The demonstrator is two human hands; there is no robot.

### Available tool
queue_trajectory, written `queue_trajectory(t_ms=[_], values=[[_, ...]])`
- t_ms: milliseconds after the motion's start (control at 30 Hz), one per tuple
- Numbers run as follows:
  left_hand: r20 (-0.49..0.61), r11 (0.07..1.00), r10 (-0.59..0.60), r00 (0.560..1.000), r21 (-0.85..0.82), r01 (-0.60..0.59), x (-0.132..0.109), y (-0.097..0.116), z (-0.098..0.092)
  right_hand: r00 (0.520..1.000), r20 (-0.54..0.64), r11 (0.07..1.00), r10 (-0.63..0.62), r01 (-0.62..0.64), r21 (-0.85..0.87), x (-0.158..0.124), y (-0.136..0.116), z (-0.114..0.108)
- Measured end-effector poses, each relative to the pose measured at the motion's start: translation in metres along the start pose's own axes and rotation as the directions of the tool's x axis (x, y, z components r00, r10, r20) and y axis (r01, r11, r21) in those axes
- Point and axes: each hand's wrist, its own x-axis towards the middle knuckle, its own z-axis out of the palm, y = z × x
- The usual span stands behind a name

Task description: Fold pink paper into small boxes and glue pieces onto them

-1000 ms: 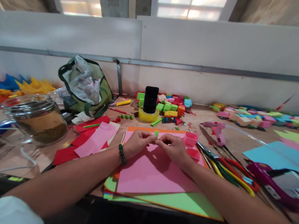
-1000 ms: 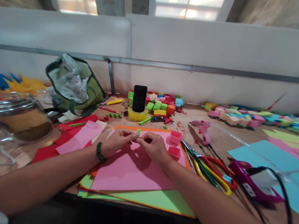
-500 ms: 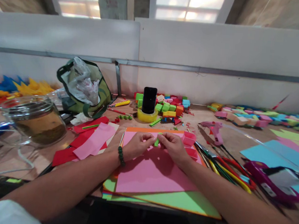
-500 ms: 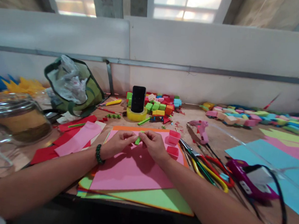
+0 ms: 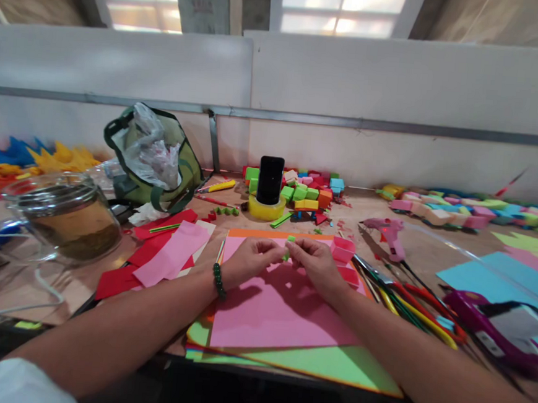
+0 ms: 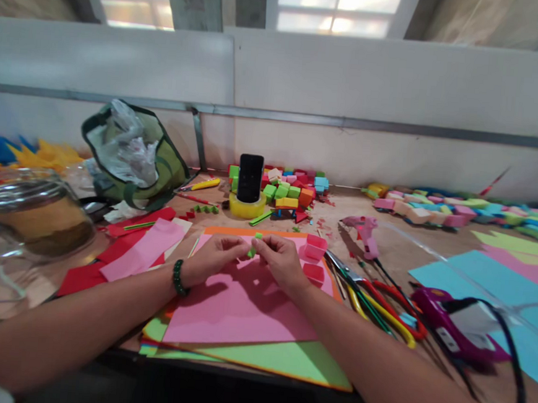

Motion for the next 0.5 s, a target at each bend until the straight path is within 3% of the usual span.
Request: queue_trajectory(t_ms=[200, 500], values=[[-0.014, 0.996, -0.081, 0.997, -0.038, 0.080, 0.0008, -0.0030, 0.0011, 0.998, -0.019, 0.997, -0.060, 0.059, -0.056, -0.0006, 0.0025, 0.0019], [0.027, 0.997, -0.077, 0.997, -0.015, 0.077, 0.0012, -0.0052, 0.0035, 0.986, -0.031, 0.975, -0.166, 0.160, -0.155, -0.0038, 0.0058, 0.0034]])
